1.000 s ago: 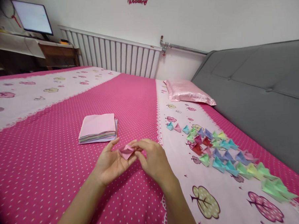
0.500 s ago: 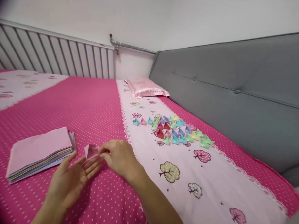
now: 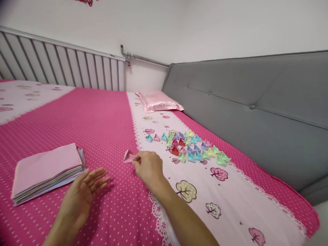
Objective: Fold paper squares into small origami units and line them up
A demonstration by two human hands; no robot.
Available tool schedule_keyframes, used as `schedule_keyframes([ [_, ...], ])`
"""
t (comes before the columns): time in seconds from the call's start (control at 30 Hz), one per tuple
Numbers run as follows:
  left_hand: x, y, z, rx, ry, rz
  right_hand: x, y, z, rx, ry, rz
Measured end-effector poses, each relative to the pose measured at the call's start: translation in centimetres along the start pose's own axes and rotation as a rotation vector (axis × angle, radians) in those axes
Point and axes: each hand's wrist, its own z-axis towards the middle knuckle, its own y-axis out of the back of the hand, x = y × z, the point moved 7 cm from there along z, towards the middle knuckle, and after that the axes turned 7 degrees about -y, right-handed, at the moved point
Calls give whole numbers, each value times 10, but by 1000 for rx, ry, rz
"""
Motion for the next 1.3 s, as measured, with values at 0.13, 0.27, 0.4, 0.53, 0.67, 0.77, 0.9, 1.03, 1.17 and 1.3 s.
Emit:
schedule_keyframes([
  [0.13, 0, 2, 0, 0, 4, -7, -52, 3, 31, -67, -224, -173],
  [0.27, 0, 4, 0, -3, -4, -32, -101, -2, 63, -123, -371, -253],
  [0.4, -1, 7, 0, -8, -14, -52, -131, -13, 83, -129, -443, -294],
  [0.53, -2, 7, -1, -18, -20, -62, -144, -23, 93, -121, -462, -307],
  [0.67, -2, 6, -1, -26, -29, -56, -149, -30, 98, -104, -461, -296],
  [0.77, -2, 7, -1, -19, -35, -38, -150, -31, 102, -103, -454, -272],
  [0.9, -1, 8, -1, -15, -34, -28, -147, -27, 105, -124, -441, -216],
  [1.03, 0, 8, 1, -25, -26, -40, -146, -4, 99, -216, -447, -128],
  [1.17, -2, 11, 2, -56, -74, -60, -145, 33, 84, -400, -436, 8],
  [1.3, -8, 17, 1, -110, -139, -77, -129, 47, 73, -471, -347, 173],
])
